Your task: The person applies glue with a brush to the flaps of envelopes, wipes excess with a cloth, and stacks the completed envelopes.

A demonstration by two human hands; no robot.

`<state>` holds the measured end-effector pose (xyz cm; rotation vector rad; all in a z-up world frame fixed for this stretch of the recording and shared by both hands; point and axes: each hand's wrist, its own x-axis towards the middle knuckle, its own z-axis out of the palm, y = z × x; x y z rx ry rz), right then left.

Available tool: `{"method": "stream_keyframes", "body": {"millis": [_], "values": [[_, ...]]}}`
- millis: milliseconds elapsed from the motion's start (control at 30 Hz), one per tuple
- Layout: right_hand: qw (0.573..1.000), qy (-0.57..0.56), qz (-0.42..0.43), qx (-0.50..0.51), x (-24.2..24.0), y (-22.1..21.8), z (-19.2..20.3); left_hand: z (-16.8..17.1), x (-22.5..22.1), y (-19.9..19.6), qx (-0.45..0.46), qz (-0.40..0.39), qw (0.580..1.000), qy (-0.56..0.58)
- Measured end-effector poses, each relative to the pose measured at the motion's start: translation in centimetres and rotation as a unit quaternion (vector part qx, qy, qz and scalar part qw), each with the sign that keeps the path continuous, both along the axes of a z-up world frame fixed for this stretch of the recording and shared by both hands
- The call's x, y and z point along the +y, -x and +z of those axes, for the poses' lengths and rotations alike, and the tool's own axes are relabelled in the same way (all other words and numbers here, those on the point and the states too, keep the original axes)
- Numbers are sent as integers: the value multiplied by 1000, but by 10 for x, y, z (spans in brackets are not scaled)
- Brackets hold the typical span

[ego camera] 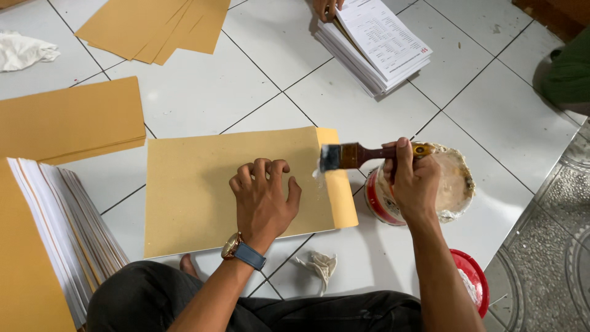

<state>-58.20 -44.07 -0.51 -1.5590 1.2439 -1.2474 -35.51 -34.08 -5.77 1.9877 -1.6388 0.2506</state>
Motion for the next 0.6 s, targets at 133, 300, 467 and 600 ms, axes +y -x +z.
{"method": "stream_keyframes", "body": {"millis": [133, 300, 467, 600], "values": [[1000, -10, 9, 6, -13, -21, 7, 0, 1, -1, 18, -7, 1000, -10], [999, 39, -30, 9, -34, -28, 10, 3, -1, -1, 32, -9, 999, -9], [999, 27, -31, 4, -46, -40, 12, 1, 0, -1, 30, -12, 999, -21], [1000, 0, -10, 26, -44, -52, 7, -1, 0, -2, 40, -13, 999, -29]]}}
